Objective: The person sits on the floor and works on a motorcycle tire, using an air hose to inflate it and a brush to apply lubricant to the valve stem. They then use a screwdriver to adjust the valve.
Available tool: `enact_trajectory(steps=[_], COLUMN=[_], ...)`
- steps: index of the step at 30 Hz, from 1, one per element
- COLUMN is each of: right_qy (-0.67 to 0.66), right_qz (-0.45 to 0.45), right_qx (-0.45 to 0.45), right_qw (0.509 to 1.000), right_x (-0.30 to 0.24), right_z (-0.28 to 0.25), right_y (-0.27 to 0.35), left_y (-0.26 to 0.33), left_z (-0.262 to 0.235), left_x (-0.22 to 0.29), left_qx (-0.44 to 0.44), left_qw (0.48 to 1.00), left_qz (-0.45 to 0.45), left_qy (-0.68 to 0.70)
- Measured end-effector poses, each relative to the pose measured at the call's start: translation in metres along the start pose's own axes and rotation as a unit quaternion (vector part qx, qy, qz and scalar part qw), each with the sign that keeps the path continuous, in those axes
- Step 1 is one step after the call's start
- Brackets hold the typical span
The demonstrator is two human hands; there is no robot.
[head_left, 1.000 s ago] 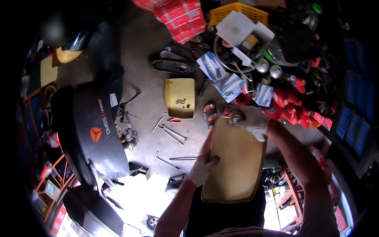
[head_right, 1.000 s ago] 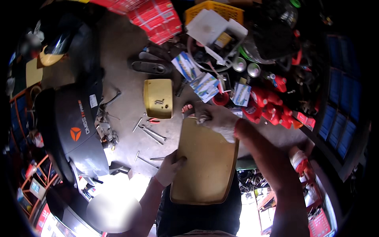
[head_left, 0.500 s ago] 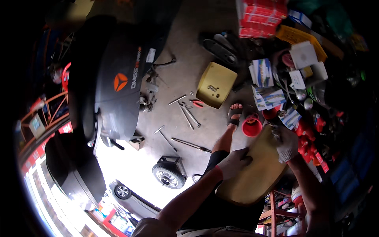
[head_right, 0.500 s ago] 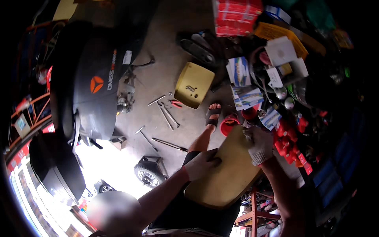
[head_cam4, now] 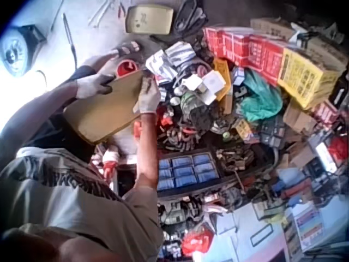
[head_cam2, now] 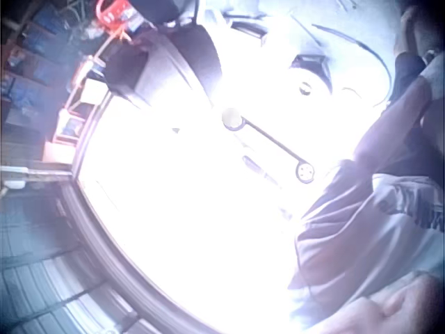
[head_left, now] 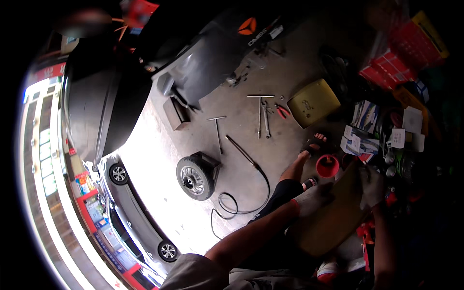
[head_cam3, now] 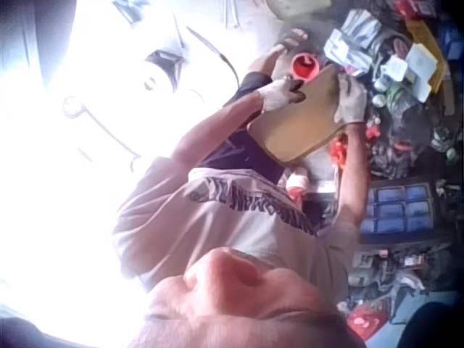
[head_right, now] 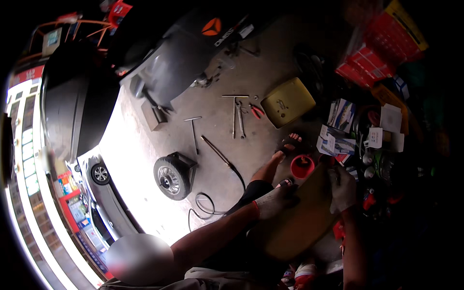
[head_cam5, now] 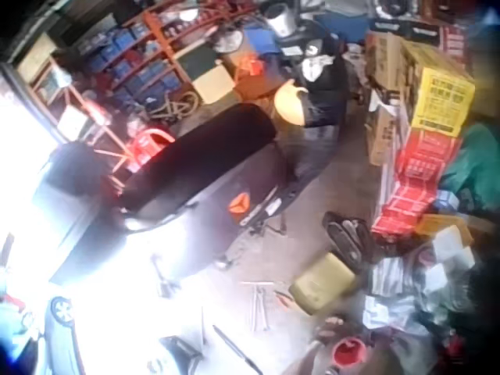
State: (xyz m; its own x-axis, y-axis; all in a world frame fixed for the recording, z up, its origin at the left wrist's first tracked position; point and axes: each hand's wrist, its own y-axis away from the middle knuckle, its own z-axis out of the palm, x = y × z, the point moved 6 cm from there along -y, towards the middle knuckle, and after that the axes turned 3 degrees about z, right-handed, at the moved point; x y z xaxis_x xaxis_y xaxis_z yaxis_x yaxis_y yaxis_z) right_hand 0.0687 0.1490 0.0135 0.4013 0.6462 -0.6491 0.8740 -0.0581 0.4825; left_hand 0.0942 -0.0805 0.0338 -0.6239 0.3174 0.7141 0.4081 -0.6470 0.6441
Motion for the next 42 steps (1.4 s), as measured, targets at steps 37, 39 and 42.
enact_trajectory(steps=[37, 39, 42], right_qy=[-0.228, -0.271, -0.233], right_qz=[0.458, 0.368, 0.307], right_qx=[0.09, -0.051, -0.083], right_qw=[0.855, 0.888, 0.919], right_x=[0.073, 0.018, -0.064], right_z=[0.438, 0.475, 0.538], right_y=[0.073, 0.09, 0.108], left_y=[0.375, 0.396, 0.411], left_z=[-0.185, -0.207, -0.234], left_x=[-0.402, -0.413, -0.435], left_qx=[0.405, 0.417, 0.417], left_qw=[0.795, 0.778, 0.734], left_qz=[-0.093, -0.067, -0.023], left_qy=[0.442, 0.465, 0.536])
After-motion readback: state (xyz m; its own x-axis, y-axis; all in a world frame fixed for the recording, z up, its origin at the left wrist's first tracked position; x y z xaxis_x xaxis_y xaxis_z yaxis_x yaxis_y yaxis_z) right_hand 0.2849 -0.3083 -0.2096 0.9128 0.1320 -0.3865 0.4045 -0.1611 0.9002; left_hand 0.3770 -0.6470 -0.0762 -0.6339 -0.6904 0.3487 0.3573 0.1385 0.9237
